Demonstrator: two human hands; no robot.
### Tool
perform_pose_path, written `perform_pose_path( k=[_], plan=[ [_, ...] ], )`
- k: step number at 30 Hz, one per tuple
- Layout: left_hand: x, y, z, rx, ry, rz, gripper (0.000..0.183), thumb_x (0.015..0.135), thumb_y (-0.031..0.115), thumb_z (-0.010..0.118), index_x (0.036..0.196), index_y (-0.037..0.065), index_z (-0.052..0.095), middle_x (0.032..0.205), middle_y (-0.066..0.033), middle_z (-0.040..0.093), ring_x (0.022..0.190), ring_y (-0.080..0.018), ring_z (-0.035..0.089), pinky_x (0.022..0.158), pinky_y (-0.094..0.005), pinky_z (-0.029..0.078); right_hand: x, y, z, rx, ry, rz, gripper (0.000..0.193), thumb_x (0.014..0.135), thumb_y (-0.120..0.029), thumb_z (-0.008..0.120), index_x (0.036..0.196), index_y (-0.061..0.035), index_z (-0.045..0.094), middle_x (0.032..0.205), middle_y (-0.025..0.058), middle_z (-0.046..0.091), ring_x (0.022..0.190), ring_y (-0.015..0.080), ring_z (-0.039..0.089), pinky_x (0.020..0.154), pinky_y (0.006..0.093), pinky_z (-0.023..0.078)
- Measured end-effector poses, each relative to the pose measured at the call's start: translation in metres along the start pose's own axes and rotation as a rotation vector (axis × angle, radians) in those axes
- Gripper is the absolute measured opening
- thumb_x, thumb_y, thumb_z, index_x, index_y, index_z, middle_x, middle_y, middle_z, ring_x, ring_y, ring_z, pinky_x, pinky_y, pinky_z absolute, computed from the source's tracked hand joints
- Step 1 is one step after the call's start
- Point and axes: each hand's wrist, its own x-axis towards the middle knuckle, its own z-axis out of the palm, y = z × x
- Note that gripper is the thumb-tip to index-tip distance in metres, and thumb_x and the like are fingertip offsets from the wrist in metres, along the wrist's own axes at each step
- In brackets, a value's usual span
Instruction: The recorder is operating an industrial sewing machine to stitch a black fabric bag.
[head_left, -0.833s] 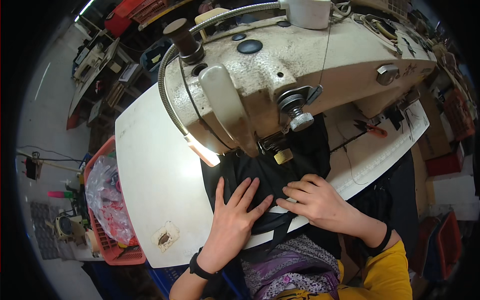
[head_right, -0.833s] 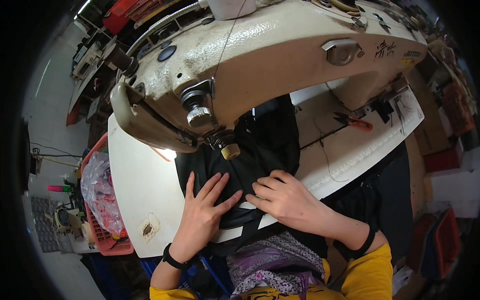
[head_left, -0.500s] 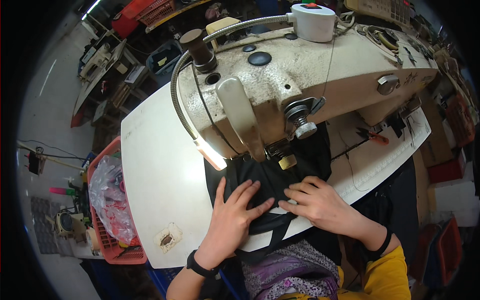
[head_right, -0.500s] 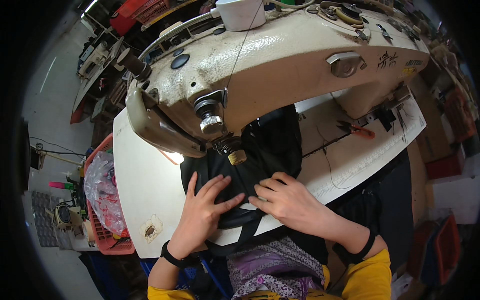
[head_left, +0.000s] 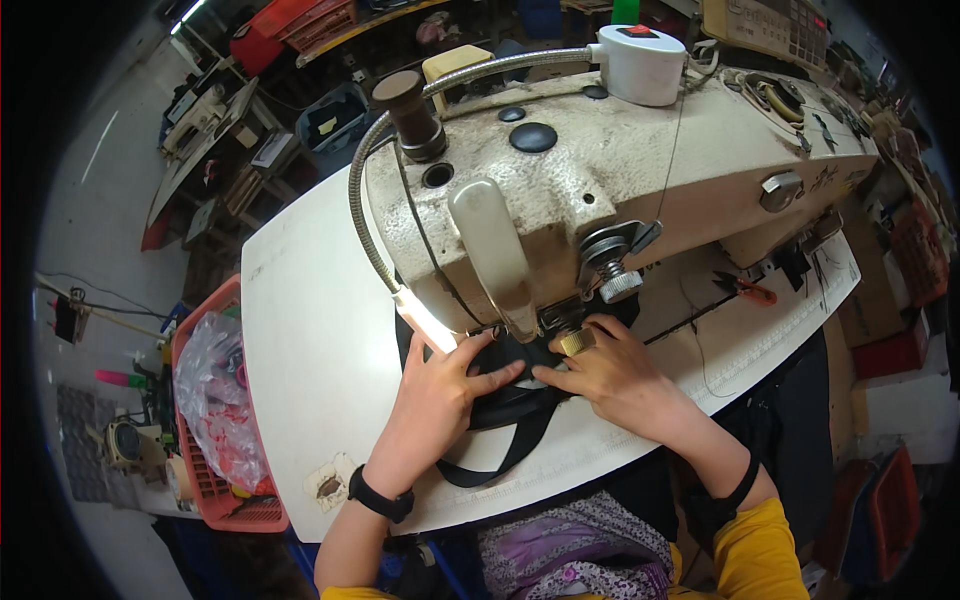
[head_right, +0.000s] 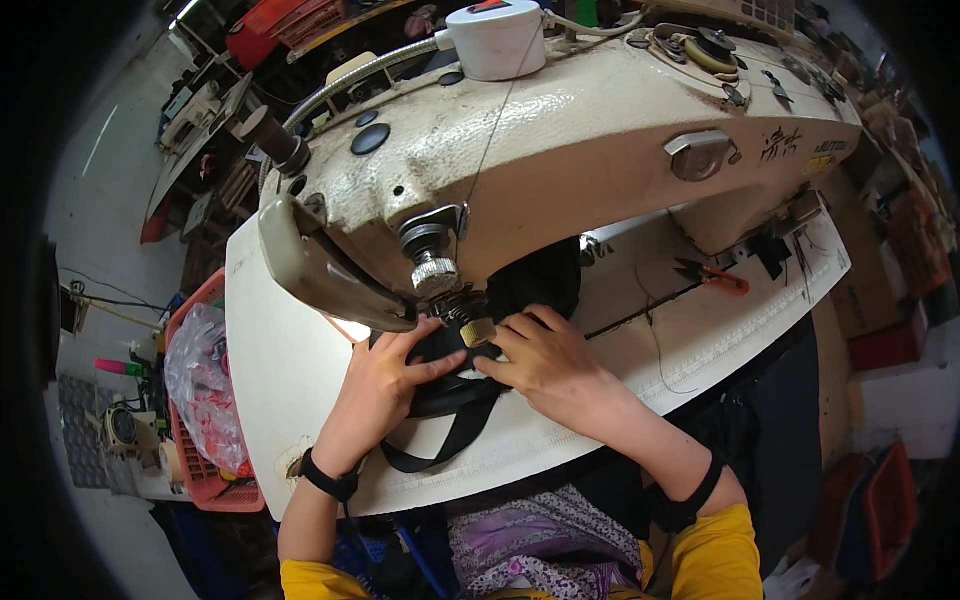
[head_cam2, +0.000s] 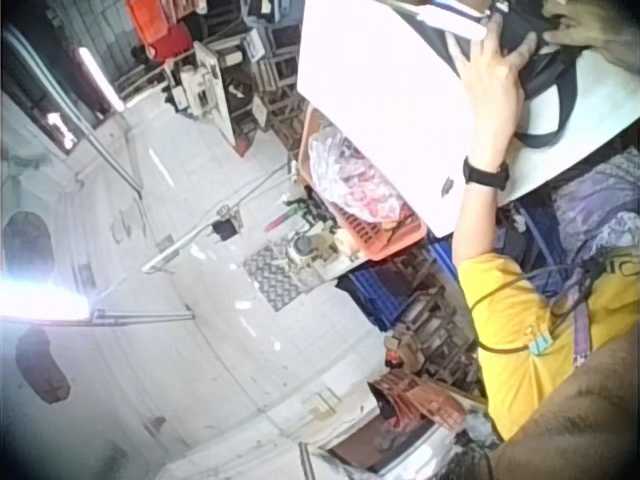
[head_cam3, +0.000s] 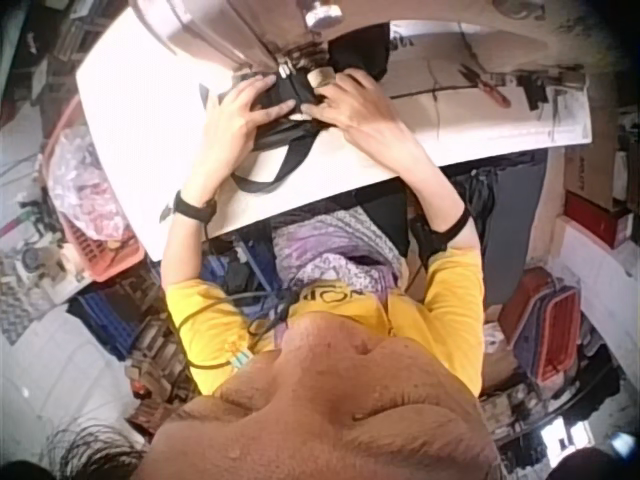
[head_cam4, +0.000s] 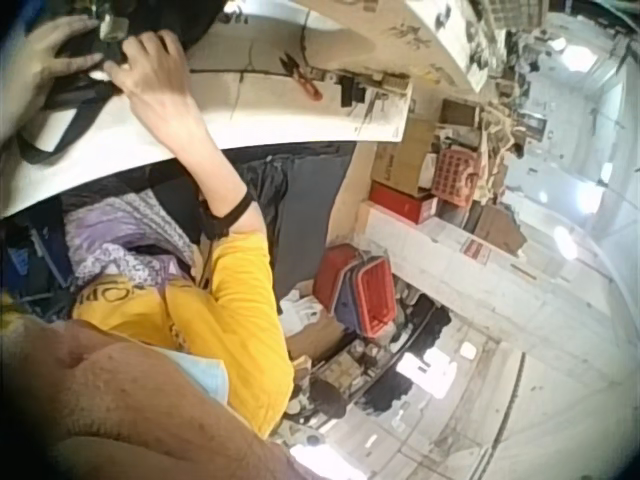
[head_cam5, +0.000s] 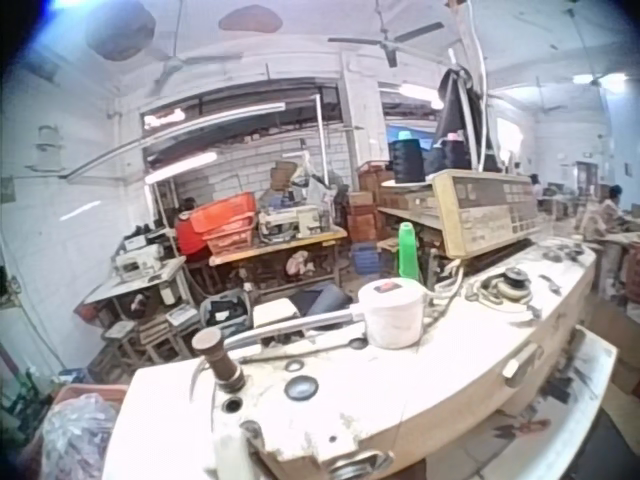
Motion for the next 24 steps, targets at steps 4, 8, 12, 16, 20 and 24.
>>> perform_pose_path(
  k=[4, 8, 12, 16, 20, 24],
  plan=[
    [0.010, -0.013, 0.000, -0.096, 0.077, -0.019, 0.049, 0.073, -0.004, 0.063, 0.115, 0.017, 0.078, 0.119, -0.0118, 0.067, 0.117, -0.0344, 0.057, 0.108, -0.0465, 0.036, 0.014, 0.006, 0.005, -0.077, 0.049, 0.008, 0.029, 0.080, -0.005, 0.060, 0.104, -0.0115, 0.074, 0.106, 0.0082, 0.063, 0.110, 0.0254, 0.058, 0.107, 0.0433, 0.042],
    [0.019, -0.029, 0.007, -0.143, 0.162, -0.020, 0.043, 0.077, -0.006, 0.062, 0.111, 0.014, 0.079, 0.109, -0.0145, 0.070, 0.110, -0.0379, 0.059, 0.103, -0.0463, 0.041, 0.019, 0.016, 0.018, -0.127, 0.082, 0.065, 0.017, 0.079, -0.007, 0.062, 0.088, -0.0091, 0.075, 0.106, 0.0065, 0.064, 0.113, 0.0261, 0.058, 0.107, 0.0427, 0.043],
    [0.031, -0.040, -0.005, -0.209, 0.185, -0.093, 0.034, 0.077, -0.005, 0.062, 0.108, 0.003, 0.073, 0.111, -0.0144, 0.070, 0.113, -0.0383, 0.061, 0.107, -0.0485, 0.041, 0.025, 0.015, 0.021, -0.024, 0.237, 0.121, 0.014, 0.076, -0.006, 0.064, 0.085, 0.0026, 0.072, 0.106, 0.0091, 0.065, 0.118, 0.0291, 0.058, 0.109, 0.0415, 0.044],
    [0.031, -0.036, 0.002, -0.218, 0.489, -0.100, 0.028, 0.075, -0.004, 0.062, 0.102, 0.001, 0.069, 0.105, -0.0168, 0.069, 0.108, -0.0400, 0.060, 0.107, -0.0538, 0.039, 0.023, 0.019, 0.018, 0.041, 0.343, 0.033, 0.014, 0.075, -0.003, 0.065, 0.085, 0.0046, 0.070, 0.105, 0.0127, 0.066, 0.115, 0.0311, 0.060, 0.107, 0.0435, 0.046],
    [0.018, -0.009, 0.009, -0.075, 0.523, 0.037, 0.018, 0.078, -0.001, 0.064, 0.095, 0.002, 0.067, 0.090, -0.0137, 0.064, 0.093, -0.0356, 0.058, 0.091, -0.0485, 0.042, 0.020, 0.017, 0.014, 0.098, 0.304, -0.006, 0.011, 0.075, -0.002, 0.068, 0.084, 0.0039, 0.069, 0.106, 0.0147, 0.065, 0.114, 0.0327, 0.059, 0.106, 0.0476, 0.047],
    [0.020, 0.026, 0.008, -0.091, 0.301, 0.070, 0.027, 0.079, 0.009, 0.073, 0.105, 0.007, 0.070, 0.103, -0.0102, 0.064, 0.099, -0.0293, 0.058, 0.086, -0.0438, 0.042, 0.019, 0.015, 0.013, 0.152, 0.352, 0.068, 0.012, 0.075, -0.004, 0.069, 0.086, 0.0011, 0.067, 0.111, 0.0127, 0.064, 0.115, 0.0330, 0.058, 0.105, 0.0486, 0.047]
  ],
)
